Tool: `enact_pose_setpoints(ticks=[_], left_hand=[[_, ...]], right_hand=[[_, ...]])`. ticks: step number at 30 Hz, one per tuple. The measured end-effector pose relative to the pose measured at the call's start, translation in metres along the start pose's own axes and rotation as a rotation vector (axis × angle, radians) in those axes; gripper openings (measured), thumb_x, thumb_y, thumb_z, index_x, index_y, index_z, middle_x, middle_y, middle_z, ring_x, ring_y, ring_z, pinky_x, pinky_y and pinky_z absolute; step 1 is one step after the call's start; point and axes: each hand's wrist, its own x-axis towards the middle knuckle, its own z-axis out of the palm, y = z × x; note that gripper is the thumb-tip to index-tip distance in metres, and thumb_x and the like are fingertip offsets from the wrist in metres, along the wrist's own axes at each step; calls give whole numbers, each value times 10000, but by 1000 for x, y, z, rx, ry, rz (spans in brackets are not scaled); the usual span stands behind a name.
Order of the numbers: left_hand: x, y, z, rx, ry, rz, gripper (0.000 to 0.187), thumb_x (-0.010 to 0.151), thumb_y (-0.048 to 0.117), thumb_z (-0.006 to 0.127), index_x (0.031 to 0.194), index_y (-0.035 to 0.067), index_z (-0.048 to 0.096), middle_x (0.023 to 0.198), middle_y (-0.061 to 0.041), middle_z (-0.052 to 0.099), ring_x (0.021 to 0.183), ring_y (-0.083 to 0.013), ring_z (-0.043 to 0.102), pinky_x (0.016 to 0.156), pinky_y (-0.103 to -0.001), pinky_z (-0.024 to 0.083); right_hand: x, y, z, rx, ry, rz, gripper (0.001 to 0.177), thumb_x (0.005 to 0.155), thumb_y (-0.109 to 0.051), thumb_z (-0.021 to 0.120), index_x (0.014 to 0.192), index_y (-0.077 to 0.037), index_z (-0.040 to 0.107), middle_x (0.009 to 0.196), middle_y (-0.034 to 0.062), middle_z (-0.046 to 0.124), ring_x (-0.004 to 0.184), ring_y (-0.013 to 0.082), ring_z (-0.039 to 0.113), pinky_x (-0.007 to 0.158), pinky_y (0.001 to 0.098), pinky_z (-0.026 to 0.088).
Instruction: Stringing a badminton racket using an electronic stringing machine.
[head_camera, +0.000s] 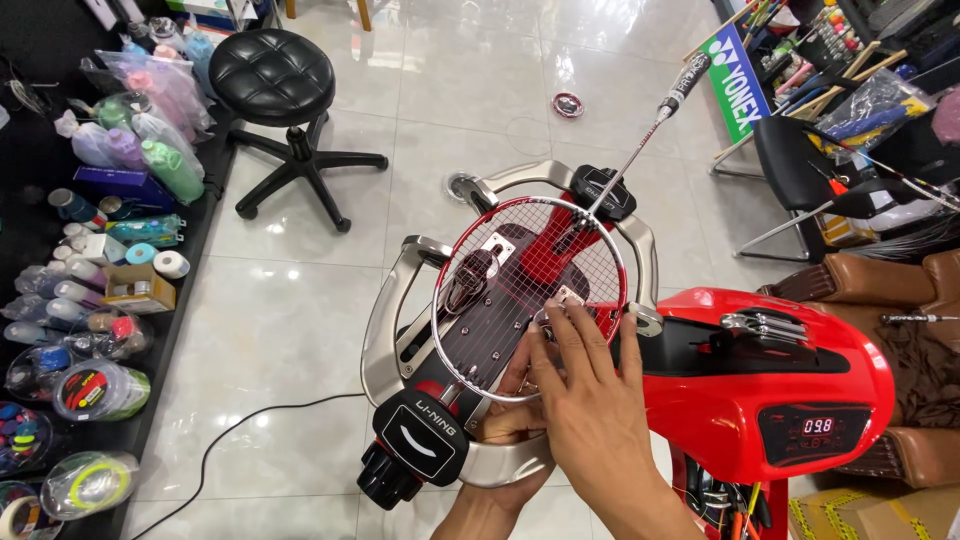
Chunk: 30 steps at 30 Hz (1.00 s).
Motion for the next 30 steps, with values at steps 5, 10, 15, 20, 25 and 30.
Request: enact_pose_setpoints(ticks=[5, 10, 15, 20, 25, 30], left_hand=[[1, 1, 2, -79, 11, -21, 854, 794, -170, 549, 1562, 178, 416, 1534, -72, 511, 1382, -192, 501, 1154, -332, 434], [1, 4, 5, -59, 73, -50, 872, 797, -154, 573, 1578, 205, 426, 1455, -92, 542, 1295, -200, 556, 1055, -329, 497], [1, 4, 4, 28, 86, -26, 945, 750, -179, 557, 1570, 269, 417, 1471, -73, 545, 1218, -147, 591, 842, -231, 518], [2, 6, 8, -90, 16, -24, 990, 720, -201, 495, 1586, 270, 410, 1536, -81, 511, 1148, -107, 597, 756, -193, 473], [2, 1, -10, -125, -53, -30, 976, 763, -210, 470, 1598, 288, 388, 1586, -58, 475, 1105, -61, 571, 753, -179, 463], [2, 3, 3, 224, 105, 47, 863, 829, -179, 468, 1560, 274, 391, 1606, 50, 430, 1122, -6, 603, 895, -187, 509]], right_hand=[[3, 1, 0, 5, -19, -27, 579, 742, -83, 616, 1315, -3, 605, 1484, 195, 481, 1433, 351, 376, 1193, 646, 144], [3, 5, 6, 93, -17, 4, 629, 702, -26, 615, 1331, -29, 608, 1481, 182, 492, 1433, 339, 388, 1218, 597, 154], [4, 6, 9, 163, -10, 32, 674, 684, 13, 614, 1353, -66, 611, 1486, 165, 503, 1436, 329, 397, 1230, 571, 153], [6, 6, 10, 143, -25, 16, 678, 691, -7, 619, 1366, -67, 596, 1496, 178, 485, 1443, 338, 378, 1220, 584, 146], [11, -2, 4, 39, -36, -20, 677, 691, -53, 622, 1367, -47, 585, 1509, 185, 464, 1452, 349, 349, 1198, 623, 127], [14, -5, 3, -49, -70, -68, 646, 732, -117, 621, 1359, 20, 559, 1523, 217, 431, 1459, 367, 324, 1186, 653, 113]])
